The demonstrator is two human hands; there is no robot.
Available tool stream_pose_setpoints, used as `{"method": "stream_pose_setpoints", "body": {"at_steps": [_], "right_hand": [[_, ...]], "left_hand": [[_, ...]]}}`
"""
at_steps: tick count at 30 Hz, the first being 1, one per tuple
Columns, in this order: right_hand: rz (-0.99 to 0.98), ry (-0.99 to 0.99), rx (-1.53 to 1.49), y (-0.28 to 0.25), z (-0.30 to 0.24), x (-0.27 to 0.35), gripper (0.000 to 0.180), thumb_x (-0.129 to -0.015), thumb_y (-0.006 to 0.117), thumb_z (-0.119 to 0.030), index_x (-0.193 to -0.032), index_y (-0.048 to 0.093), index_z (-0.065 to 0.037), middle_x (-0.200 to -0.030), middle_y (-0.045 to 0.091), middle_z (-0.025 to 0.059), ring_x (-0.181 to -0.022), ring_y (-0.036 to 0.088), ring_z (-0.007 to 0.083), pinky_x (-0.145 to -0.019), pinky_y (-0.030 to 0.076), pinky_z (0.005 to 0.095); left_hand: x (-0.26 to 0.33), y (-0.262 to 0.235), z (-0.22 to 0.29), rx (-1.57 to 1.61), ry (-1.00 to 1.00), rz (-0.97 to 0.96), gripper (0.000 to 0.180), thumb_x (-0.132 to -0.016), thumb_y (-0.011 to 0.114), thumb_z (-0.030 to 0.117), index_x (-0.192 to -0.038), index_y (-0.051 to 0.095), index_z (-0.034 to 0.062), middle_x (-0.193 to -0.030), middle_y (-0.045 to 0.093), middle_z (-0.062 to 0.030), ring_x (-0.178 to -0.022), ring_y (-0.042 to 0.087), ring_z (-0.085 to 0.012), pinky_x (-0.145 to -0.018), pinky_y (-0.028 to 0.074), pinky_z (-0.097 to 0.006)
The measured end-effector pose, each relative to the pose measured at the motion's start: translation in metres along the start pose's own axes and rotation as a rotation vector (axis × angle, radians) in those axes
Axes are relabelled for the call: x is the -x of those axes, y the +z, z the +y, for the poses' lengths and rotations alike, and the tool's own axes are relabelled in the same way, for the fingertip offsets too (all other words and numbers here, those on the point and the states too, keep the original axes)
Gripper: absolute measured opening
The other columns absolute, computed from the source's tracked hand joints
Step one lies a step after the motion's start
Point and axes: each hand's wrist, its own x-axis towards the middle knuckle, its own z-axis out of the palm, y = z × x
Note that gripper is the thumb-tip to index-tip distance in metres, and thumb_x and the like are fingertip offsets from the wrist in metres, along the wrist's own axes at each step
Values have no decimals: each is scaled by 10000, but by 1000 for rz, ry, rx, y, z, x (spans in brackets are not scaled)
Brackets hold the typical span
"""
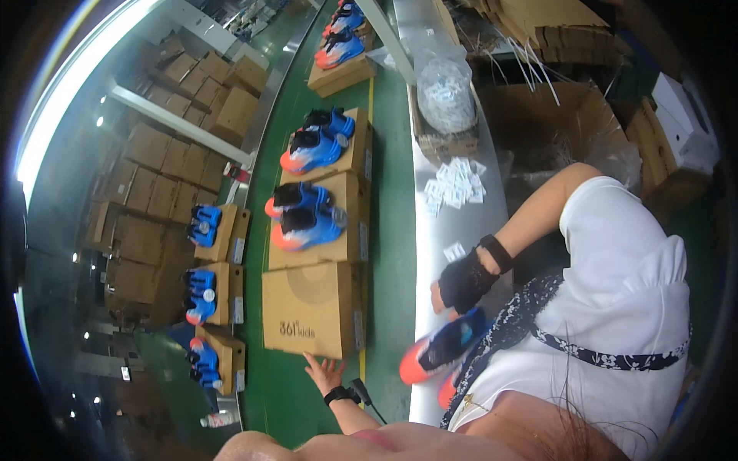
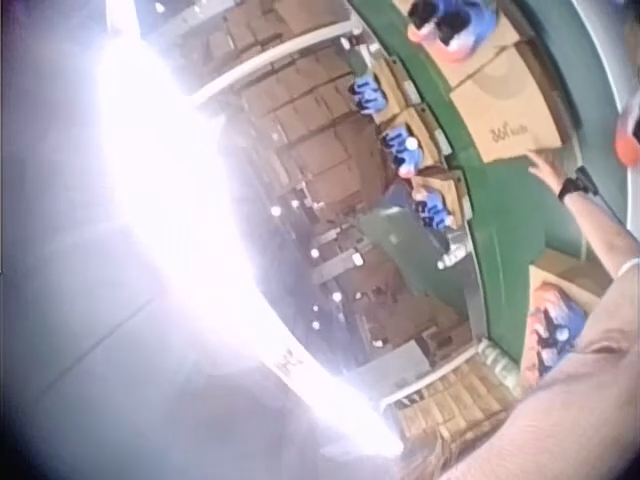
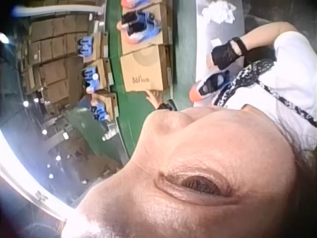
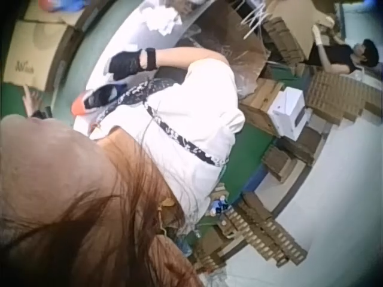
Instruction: Packing pairs of athletic shoes into branded cardboard boxes with tissue paper.
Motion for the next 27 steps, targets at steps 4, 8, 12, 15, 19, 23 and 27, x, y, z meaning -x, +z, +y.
{"method": "stream_pose_setpoints", "body": {"at_steps": [4, 8, 12, 15, 19, 23, 27], "right_hand": [[148, 220, 90, -39, 77, 33, 257, -755, 545, -211, -899, 540, 2, -912, 560, 141, -867, 528, 282, -770, 425, 352], [263, 405, 129, -86, 111, 33, 285, -715, 576, -205, -936, 542, -30, -949, 551, 137, -889, 521, 280, -767, 429, 347], [76, 389, 533, -110, 151, -33, 550, -673, 574, -227, -1170, 403, -63, -1195, 390, 190, -1049, 416, 339, -812, 338, 519], [111, 335, 838, -62, 203, -56, 518, -705, 496, -196, -1201, 389, -90, -1251, 344, 190, -1138, 340, 358, -802, 284, 597], [316, 245, 855, -41, 223, -58, 531, -692, 472, -120, -1211, 369, -77, -1261, 342, 176, -1167, 326, 330, -857, 265, 559], [507, 125, 343, -52, 177, -88, 708, -549, 544, -38, -1227, 338, -46, -1236, 368, 166, -1149, 345, 312, -918, 276, 417], [444, 218, -220, -56, 99, -106, 715, -553, 448, 24, -1249, 308, -51, -1188, 424, 166, -1132, 370, 305, -933, 305, 325]], "left_hand": [[-34, 46, -1, -112, 360, -195, 699, -789, 562, 233, -1310, 110, 119, -1276, 291, -147, -1098, 384, -275, -858, 383, -403], [-56, 133, -6, -69, 359, -364, 595, -800, 548, 112, -1273, 197, 24, -1212, 375, -136, -1042, 419, -217, -880, 360, -317], [-78, 245, -44, -248, 544, -344, 662, -760, 610, 155, -1259, 206, -3, -1152, 431, -134, -1024, 441, -201, -859, 371, -305], [-70, 287, -43, -120, 485, -330, 659, -748, 614, 131, -1239, 181, 52, -1071, 476, -155, -932, 508, -230, -751, 458, -340], [-15, 274, 4, -54, 403, -309, 681, -742, 606, 185, -1222, 157, 9, -948, 510, -151, -760, 548, -207, -561, 484, -283], [25, 213, 25, -155, 153, -164, 779, -764, 555, 377, -1273, 143, -45, -860, 475, -139, -726, 526, -231, -588, 465, -303], [53, 159, 4, -661, 552, 143, 728, -759, 518, 457, -1228, 288, -51, -879, 443, -184, -822, 483, -270, -707, 417, -326]]}}
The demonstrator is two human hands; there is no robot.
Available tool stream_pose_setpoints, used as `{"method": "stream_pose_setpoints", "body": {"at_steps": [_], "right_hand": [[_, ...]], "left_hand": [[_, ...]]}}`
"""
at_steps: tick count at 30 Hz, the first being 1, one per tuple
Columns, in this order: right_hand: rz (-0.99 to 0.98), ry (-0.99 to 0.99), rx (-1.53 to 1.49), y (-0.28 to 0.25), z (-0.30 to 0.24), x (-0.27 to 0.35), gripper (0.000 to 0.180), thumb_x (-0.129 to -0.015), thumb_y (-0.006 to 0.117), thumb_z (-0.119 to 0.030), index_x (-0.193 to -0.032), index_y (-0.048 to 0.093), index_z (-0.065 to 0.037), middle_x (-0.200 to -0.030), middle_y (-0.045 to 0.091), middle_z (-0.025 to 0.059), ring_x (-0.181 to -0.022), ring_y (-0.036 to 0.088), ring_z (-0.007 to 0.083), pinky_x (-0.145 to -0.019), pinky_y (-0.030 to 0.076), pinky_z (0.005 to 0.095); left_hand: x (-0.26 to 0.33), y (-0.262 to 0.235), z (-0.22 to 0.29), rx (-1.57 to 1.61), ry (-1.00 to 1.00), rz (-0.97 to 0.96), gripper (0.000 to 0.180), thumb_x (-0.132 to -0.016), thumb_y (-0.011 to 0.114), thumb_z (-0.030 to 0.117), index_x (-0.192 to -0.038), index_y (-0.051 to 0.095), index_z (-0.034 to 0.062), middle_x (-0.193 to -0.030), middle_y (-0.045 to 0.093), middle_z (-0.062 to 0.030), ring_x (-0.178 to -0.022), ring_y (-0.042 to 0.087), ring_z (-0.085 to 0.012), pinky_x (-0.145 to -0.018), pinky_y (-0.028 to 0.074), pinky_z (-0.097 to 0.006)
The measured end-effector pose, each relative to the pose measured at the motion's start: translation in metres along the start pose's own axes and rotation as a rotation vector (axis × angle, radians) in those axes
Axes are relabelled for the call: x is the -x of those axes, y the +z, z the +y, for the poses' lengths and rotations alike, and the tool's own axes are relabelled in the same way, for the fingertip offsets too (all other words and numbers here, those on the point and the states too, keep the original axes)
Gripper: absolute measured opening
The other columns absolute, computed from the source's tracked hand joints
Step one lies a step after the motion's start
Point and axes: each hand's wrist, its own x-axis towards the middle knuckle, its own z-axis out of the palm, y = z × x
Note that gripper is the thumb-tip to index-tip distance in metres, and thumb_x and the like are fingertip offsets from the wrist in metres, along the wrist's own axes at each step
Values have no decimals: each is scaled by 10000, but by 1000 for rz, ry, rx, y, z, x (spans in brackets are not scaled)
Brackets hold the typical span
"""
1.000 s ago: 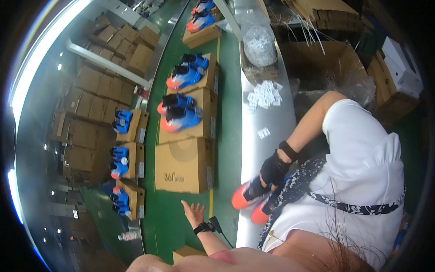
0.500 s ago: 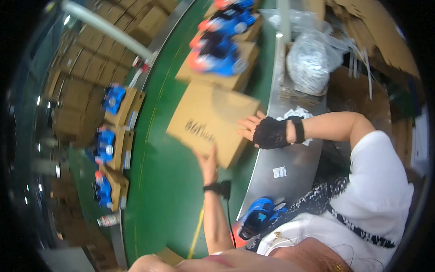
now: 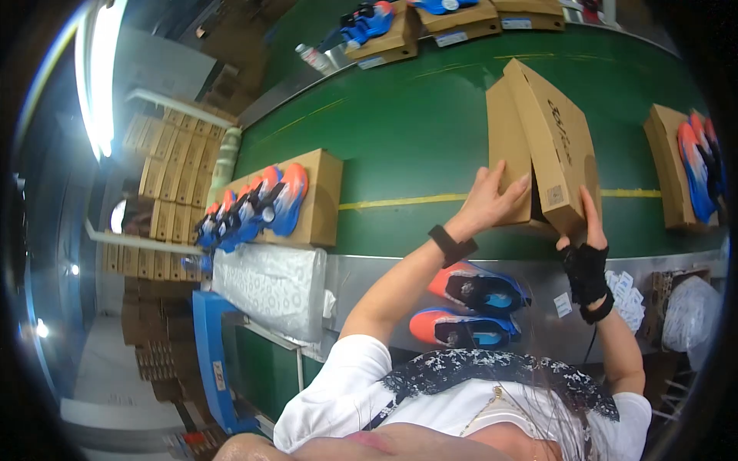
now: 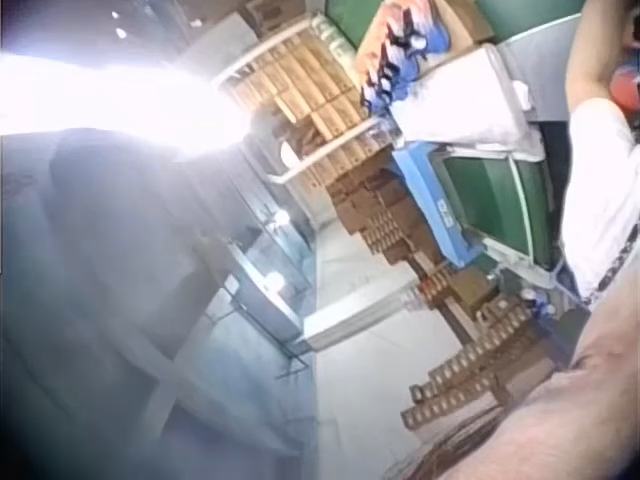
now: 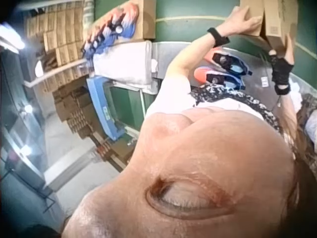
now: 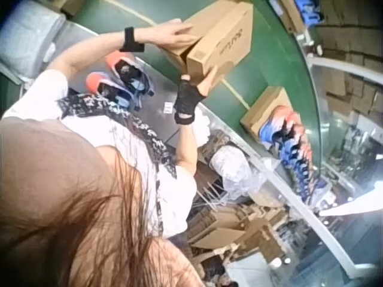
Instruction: Packing pairs of athletic shoes into branded cardboard boxes with tissue paper.
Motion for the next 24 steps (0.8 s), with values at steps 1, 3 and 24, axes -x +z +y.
{"method": "stream_pose_setpoints", "body": {"at_steps": [1, 3, 24], "right_hand": [[-19, -16, -109, 4, -6, 3, 708, -558, 434, 25, -1251, 308, -55, -1182, 431, 167, -1138, 367, 296, -939, 304, 328], [-23, 37, -216, 15, -13, 9, 685, -577, 413, 8, -1251, 307, -50, -1179, 436, 164, -1139, 378, 276, -944, 298, 322], [131, 392, 727, -28, 117, 149, 383, -792, 508, -250, -1069, 481, 13, -1002, 509, 243, -985, 458, 343, -815, 375, 370]], "left_hand": [[11, -14, 2, -52, 53, 67, 666, -763, 525, 436, -1194, 362, -46, -849, 447, -188, -818, 459, -264, -716, 389, -308], [28, -35, 0, -23, 31, 10, 637, -783, 505, 400, -1224, 328, -24, -900, 443, -208, -796, 453, -292, -718, 391, -335], [142, -104, -186, 26, -305, 331, 416, -835, 407, 344, -986, 514, -29, -872, 550, -261, -855, 511, -403, -751, 405, -415]]}}
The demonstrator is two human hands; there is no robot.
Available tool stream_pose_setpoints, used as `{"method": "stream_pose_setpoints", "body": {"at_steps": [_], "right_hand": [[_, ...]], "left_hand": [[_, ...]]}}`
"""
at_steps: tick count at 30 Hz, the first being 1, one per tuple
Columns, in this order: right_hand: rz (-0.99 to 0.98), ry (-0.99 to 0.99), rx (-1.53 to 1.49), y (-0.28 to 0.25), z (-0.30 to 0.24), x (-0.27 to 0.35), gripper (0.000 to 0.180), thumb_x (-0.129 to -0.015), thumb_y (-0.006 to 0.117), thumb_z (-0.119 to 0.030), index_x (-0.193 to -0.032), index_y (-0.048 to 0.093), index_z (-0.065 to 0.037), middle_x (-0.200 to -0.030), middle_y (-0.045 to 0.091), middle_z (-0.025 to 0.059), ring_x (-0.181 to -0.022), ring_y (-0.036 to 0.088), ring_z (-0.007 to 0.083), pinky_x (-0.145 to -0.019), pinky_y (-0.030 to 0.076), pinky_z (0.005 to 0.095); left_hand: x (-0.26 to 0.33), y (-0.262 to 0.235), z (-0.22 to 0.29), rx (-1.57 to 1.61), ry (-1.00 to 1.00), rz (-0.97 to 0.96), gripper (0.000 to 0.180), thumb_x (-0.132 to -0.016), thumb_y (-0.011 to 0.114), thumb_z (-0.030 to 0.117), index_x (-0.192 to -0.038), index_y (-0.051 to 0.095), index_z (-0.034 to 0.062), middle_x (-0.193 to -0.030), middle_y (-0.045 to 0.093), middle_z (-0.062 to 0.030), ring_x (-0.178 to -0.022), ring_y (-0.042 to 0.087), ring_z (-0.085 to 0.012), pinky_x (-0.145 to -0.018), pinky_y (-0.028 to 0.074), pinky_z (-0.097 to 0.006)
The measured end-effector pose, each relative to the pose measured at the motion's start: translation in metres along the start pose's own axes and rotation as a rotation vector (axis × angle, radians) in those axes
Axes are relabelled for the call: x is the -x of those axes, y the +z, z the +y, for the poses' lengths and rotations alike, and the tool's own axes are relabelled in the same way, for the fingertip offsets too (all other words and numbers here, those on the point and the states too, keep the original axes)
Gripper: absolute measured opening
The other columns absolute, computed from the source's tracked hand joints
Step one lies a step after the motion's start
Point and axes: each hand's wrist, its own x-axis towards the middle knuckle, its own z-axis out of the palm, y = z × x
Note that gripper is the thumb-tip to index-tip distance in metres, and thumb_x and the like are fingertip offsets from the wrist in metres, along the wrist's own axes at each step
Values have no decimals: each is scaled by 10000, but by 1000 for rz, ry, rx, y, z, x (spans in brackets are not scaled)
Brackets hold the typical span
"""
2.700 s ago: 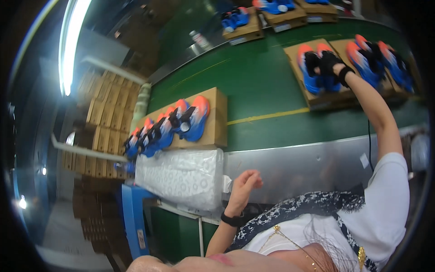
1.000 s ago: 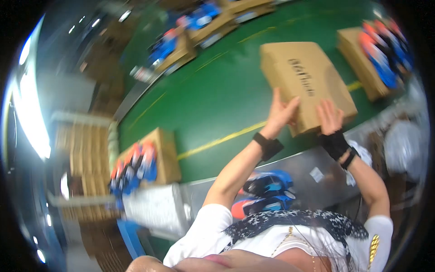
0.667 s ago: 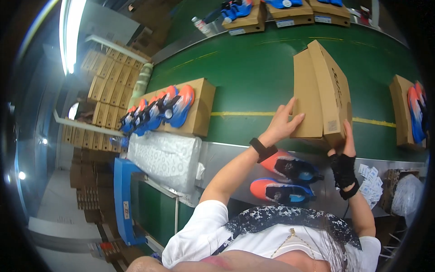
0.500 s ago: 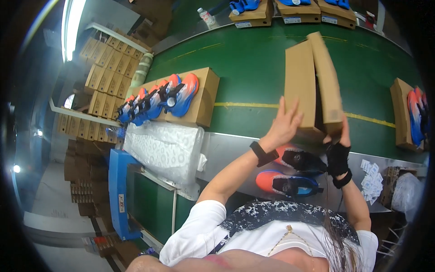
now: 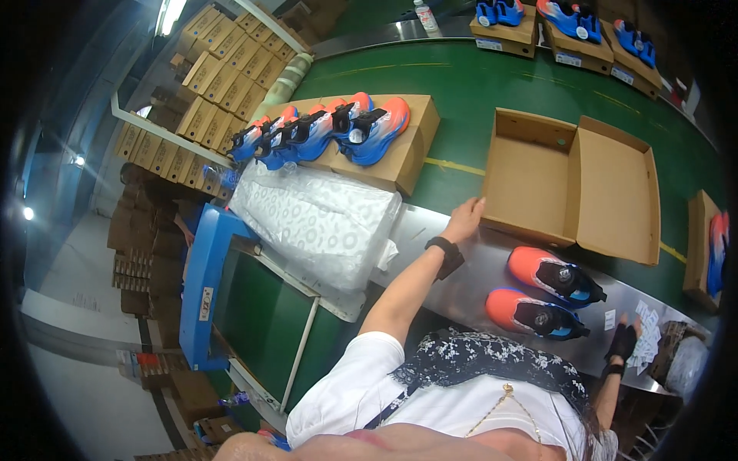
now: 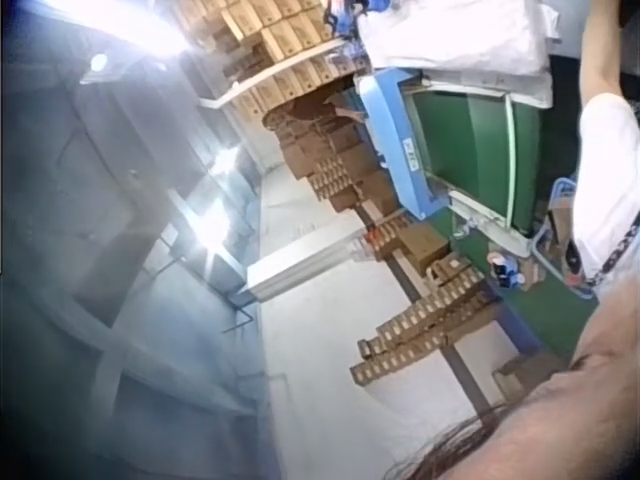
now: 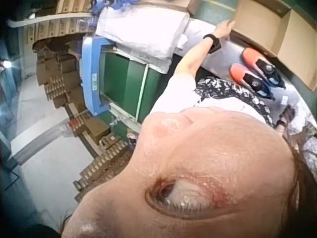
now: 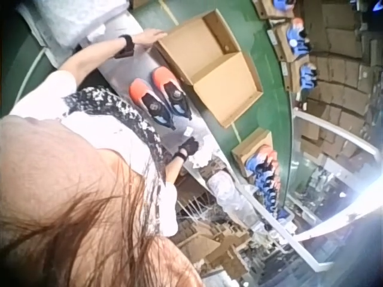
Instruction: Packing pairs of athletic shoes into branded cardboard boxes with tissue paper.
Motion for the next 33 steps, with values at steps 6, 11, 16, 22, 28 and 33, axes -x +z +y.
{"method": "stream_pose_setpoints", "body": {"at_steps": [6, 11, 16, 22, 28, 33], "right_hand": [[-131, -2, -132, 12, -142, 30, 333, -775, 512, -220, -1039, 507, -17, -1032, 510, 189, -996, 459, 295, -850, 354, 349], [12, -47, -237, 60, -46, 19, 308, -777, 503, -198, -1025, 514, -16, -998, 517, 172, -956, 466, 280, -825, 361, 343], [38, -219, -402, 71, -112, 5, 284, -779, 495, -176, -1011, 521, -15, -965, 525, 155, -915, 474, 265, -801, 369, 336], [82, -409, -578, 73, -182, -10, 258, -781, 485, -151, -994, 530, -13, -925, 534, 135, -867, 483, 247, -772, 378, 329], [172, -537, -720, 64, -241, -34, 233, -784, 475, -125, -978, 538, -12, -884, 543, 115, -819, 493, 229, -742, 387, 321], [335, -452, -612, 2, -180, -34, 216, -786, 467, -103, -964, 545, -10, -851, 551, 98, -778, 500, 214, -718, 395, 315]], "left_hand": [[53, -111, -95, 192, -39, 389, 330, -825, 486, 270, -993, 520, -12, -744, 581, -155, -629, 563, -197, -587, 445, -313], [66, -177, -119, -71, -27, 660, 253, -825, 412, 182, -872, 552, -24, -804, 560, -198, -794, 528, -329, -708, 409, -367], [130, -228, -165, -597, -321, 590, 275, -792, 487, 272, -881, 546, 19, -873, 518, -173, -843, 481, -318, -748, 373, -404], [133, -233, -171, -728, -297, 400, 228, -786, 502, 302, -857, 530, 87, -857, 504, -103, -853, 478, -289, -731, 374, -420], [127, -253, -178, -560, -223, 418, 198, -836, 383, 173, -890, 506, 26, -869, 542, -186, -825, 511, -337, -714, 393, -418], [130, -329, -119, -884, 42, 907, 203, -850, 366, 109, -904, 500, -34, -845, 533, -207, -787, 507, -342, -683, 412, -383]]}}
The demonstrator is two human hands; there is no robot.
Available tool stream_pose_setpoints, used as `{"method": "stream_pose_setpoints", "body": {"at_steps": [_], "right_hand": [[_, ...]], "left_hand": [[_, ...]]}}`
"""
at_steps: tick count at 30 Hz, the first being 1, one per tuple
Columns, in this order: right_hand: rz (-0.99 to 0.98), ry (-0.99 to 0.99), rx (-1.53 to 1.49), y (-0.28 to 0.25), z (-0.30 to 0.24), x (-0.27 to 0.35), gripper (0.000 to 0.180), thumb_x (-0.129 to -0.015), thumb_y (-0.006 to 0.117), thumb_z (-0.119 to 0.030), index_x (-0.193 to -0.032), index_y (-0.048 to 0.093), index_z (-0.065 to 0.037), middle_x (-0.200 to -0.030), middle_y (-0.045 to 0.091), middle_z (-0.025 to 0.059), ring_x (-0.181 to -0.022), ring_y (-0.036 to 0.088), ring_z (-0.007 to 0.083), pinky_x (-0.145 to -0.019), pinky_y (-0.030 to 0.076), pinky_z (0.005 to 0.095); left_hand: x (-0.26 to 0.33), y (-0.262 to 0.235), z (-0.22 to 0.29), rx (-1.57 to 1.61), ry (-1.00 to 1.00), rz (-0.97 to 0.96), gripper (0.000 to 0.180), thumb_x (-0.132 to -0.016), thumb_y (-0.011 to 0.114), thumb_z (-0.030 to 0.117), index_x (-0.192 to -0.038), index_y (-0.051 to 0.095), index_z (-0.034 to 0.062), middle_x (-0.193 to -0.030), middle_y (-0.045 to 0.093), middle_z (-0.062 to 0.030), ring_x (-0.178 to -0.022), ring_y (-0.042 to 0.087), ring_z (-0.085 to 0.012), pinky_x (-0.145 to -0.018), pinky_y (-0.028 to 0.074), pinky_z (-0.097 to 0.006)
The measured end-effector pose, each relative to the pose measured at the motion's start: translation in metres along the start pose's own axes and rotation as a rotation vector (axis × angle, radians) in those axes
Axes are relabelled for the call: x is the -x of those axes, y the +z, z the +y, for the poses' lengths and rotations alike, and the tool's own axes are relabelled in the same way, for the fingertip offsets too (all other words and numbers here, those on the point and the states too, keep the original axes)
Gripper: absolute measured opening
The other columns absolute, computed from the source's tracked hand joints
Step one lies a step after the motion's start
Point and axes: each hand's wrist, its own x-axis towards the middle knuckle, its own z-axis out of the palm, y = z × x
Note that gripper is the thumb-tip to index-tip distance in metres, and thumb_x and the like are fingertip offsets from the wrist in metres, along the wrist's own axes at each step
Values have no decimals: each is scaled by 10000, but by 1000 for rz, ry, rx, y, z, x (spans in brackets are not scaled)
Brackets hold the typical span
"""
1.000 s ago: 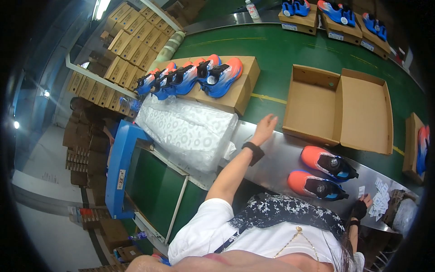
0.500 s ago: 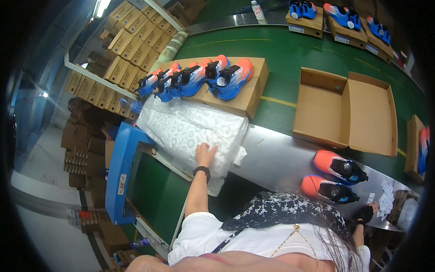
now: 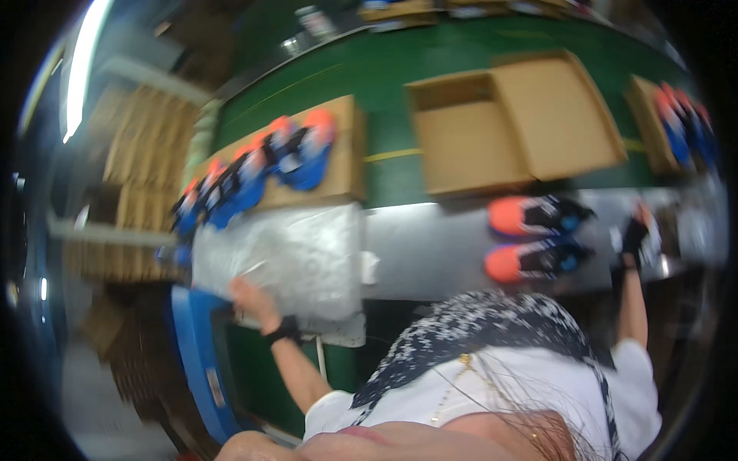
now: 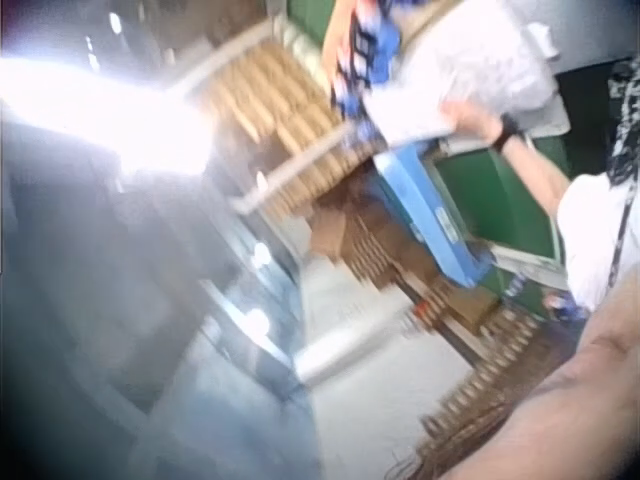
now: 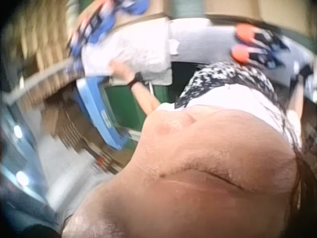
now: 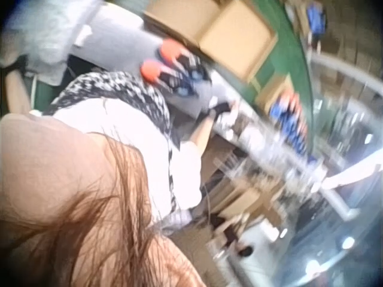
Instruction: Packing pairs of athletic shoes into branded cardboard boxes with tissue paper.
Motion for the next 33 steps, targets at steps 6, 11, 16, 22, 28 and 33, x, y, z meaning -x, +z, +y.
{"method": "stream_pose_setpoints", "body": {"at_steps": [6, 11, 16, 22, 28, 33], "right_hand": [[-347, 18, -390, 39, -13, -40, 316, -737, 501, -73, -1052, 518, -92, -800, 468, 56, -669, 479, 136, -608, 393, 259], [-1025, -33, -500, 57, -134, -42, 842, -615, 725, -215, -1276, 236, -36, -1174, 419, 160, -1047, 447, 240, -828, 400, 344], [-548, 306, -776, 110, -138, -59, 526, -709, 617, -287, -1121, 433, -17, -899, 577, 155, -855, 560, 205, -726, 444, 325], [14, 688, -320, 69, 27, -146, 273, -708, 599, -217, -861, 529, -2, -644, 556, 61, -570, 518, 189, -557, 419, 314], [634, 635, 506, -42, 200, -159, 281, -682, 615, -211, -807, 528, 26, -677, 522, 216, -642, 505, 363, -569, 411, 393], [439, 810, 181, -92, 211, -136, 389, -673, 610, -239, -931, 520, 37, -757, 543, 231, -742, 534, 363, -651, 436, 394]], "left_hand": [[-59, -82, 163, 631, -246, -63, 193, -862, 405, 154, -856, 451, -34, -722, 457, -86, -588, 434, -173, -556, 398, -282], [-36, -41, 328, 1139, 97, -360, 114, -842, 363, 92, -847, 421, -5, -676, 431, -50, -511, 445, -99, -428, 378, -217], [-25, -28, 452, 1499, 181, -694, 282, -838, 469, 159, -1020, 391, -41, -945, 502, -165, -868, 525, -210, -751, 412, -299], [5, 19, 467, 718, 832, -473, 583, -753, 580, 237, -1216, 317, 2, -1260, 278, -228, -1188, 240, -374, -927, 204, -531], [20, 82, 361, 53, 733, -582, 739, -694, 613, 363, -1251, 270, 18, -1305, 195, -251, -1228, 145, -376, -871, 136, -646], [17, 131, 276, 702, -10, -907, 784, -747, 566, 439, -1233, 236, -79, -1242, 313, -234, -1137, 340, -309, -944, 286, -323]]}}
